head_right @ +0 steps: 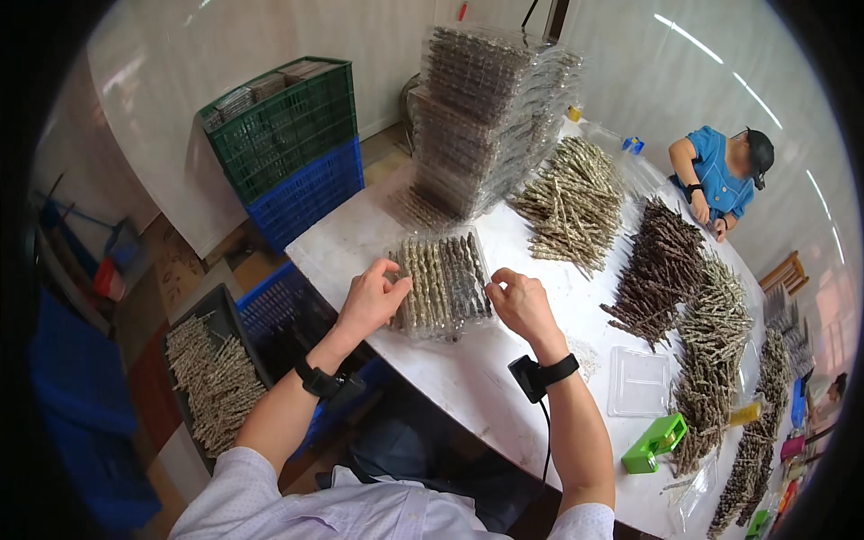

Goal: The person arranges twisted snack sticks into clear plastic trays on a white table. They pick up handfuls of light and dark-colored sticks, place them into the tray compartments, and then seal the trays with lids. The person stacks the completed trays on the left side of the table.

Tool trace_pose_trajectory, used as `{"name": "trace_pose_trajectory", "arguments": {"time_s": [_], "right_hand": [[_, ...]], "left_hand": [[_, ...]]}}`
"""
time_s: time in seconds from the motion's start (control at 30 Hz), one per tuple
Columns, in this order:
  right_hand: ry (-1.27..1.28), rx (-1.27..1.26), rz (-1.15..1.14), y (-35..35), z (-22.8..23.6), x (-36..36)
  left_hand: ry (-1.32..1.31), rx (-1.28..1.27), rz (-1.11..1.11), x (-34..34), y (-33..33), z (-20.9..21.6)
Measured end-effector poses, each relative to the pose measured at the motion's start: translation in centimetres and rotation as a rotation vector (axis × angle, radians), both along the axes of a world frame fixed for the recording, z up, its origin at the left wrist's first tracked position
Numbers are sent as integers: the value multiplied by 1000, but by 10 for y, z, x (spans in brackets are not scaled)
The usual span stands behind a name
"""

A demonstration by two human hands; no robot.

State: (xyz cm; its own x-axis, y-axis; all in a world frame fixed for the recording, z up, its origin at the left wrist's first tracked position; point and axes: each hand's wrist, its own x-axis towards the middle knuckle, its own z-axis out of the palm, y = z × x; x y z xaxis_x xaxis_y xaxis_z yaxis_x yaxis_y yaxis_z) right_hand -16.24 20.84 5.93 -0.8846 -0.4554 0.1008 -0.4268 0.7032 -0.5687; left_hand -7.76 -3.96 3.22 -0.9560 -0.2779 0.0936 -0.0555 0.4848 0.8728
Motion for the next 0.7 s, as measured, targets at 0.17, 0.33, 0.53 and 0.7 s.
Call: {"name": "trace_pose_trajectory", "arguments": {"time_s": [0.17,0.33,0.53,0.7], "right_hand": [[-453,-355,-74,9,-13,-5],[-600,-637,-91,2,-11,-1],[-545,-629,-156,3,-10,3],[-623,-548,-156,3,-12,3]], "left_hand": [[-117,220,-27,5,5,2],[-16,36,-23,4,-4,-21],[35,75,-38,5,-3,-26],[74,10,-16,7,-1,-25]]}}
